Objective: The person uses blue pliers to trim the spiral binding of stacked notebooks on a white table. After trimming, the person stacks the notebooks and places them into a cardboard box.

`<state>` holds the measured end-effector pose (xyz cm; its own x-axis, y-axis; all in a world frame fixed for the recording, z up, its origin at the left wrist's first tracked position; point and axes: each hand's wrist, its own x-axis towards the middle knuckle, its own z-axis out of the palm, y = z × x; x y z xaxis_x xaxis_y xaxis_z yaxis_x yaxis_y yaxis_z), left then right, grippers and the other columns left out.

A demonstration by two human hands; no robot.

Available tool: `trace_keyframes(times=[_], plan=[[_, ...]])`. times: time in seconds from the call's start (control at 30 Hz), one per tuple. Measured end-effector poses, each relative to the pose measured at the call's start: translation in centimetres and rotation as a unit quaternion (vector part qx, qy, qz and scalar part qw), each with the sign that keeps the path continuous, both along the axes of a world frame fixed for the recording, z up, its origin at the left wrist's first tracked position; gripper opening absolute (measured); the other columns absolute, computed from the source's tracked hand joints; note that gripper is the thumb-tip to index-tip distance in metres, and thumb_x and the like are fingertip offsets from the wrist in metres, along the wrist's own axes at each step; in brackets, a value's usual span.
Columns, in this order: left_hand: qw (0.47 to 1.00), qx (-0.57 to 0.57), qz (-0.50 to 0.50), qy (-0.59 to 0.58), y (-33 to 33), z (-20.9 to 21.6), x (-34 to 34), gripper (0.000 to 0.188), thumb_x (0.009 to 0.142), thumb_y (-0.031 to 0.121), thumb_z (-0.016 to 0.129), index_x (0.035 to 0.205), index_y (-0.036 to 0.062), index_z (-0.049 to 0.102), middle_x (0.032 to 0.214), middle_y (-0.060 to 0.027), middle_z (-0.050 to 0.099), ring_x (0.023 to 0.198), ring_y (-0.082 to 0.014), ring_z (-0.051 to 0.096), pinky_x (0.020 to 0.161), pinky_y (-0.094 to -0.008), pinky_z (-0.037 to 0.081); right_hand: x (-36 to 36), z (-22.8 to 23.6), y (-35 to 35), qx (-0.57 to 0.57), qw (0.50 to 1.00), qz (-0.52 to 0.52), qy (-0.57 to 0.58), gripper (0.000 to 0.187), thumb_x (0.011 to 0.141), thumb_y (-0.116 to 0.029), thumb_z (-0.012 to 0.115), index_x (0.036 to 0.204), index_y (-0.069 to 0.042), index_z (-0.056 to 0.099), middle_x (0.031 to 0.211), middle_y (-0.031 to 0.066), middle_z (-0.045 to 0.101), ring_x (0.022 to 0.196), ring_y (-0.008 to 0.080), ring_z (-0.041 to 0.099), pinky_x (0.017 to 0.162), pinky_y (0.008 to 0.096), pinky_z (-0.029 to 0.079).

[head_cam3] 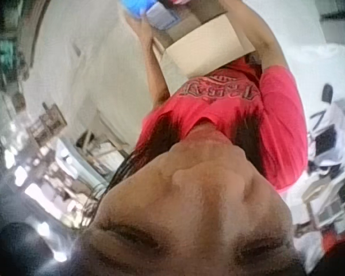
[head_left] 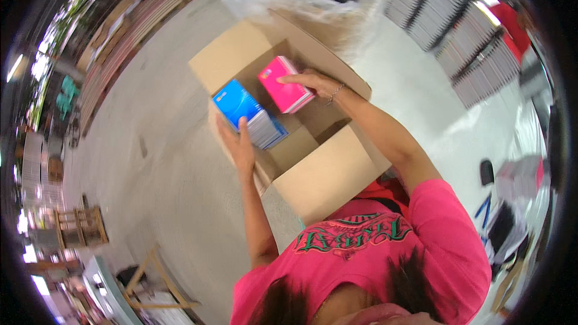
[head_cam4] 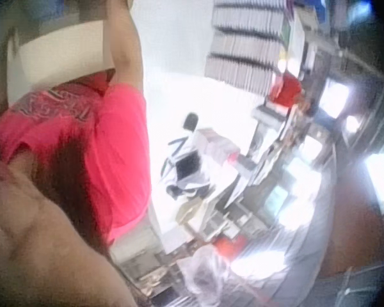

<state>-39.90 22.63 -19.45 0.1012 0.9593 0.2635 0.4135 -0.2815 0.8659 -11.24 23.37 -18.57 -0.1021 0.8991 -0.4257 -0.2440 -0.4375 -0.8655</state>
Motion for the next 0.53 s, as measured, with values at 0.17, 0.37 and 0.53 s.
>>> trace_keyframes(times=[0.17, 0.37, 0.53], plan=[[1.000, 0.008, -0.026, 0.009, 0.5, -1.3, -0.5, 0.076, 0.104, 0.049, 0.050, 0.158, 0.0011, 0.026, 0.163, -0.0223, 0.024, 0.149, -0.0360, 0.026, 0.123, -0.0470, 0.020, -2.1, 7.4, -12.3, 0.128, 0.940, -0.086, 0.303, 0.056, 0.092, -0.034, 0.076, 0.134, -0.003, 0.057, 0.127, 0.0081, 0.068, 0.109, 0.0114, 0.067, 0.098, 0.0323, 0.055], [0.993, 0.012, -0.033, 0.116, -0.2, 2.3, -1.5, 0.069, 0.107, 0.045, 0.044, 0.155, -0.0026, 0.030, 0.161, -0.0245, 0.028, 0.146, -0.0389, 0.031, 0.121, -0.0473, 0.025, -3.0, 18.0, -32.0, 0.127, 0.925, -0.242, 0.263, 0.053, 0.094, -0.032, 0.073, 0.132, 0.002, 0.058, 0.129, 0.0100, 0.066, 0.115, 0.0152, 0.065, 0.104, 0.0320, 0.052], [0.992, 0.025, -0.071, 0.105, 4.9, 0.3, -2.8, 0.070, 0.108, 0.046, 0.042, 0.156, -0.0022, 0.027, 0.163, -0.0228, 0.025, 0.146, -0.0399, 0.031, 0.121, -0.0481, 0.025, 1.6, 18.4, -49.6, 0.204, 0.745, -0.612, -0.168, 0.058, 0.097, -0.036, 0.067, 0.141, -0.001, 0.055, 0.142, 0.0093, 0.058, 0.125, 0.0160, 0.058, 0.108, 0.0317, 0.047]])
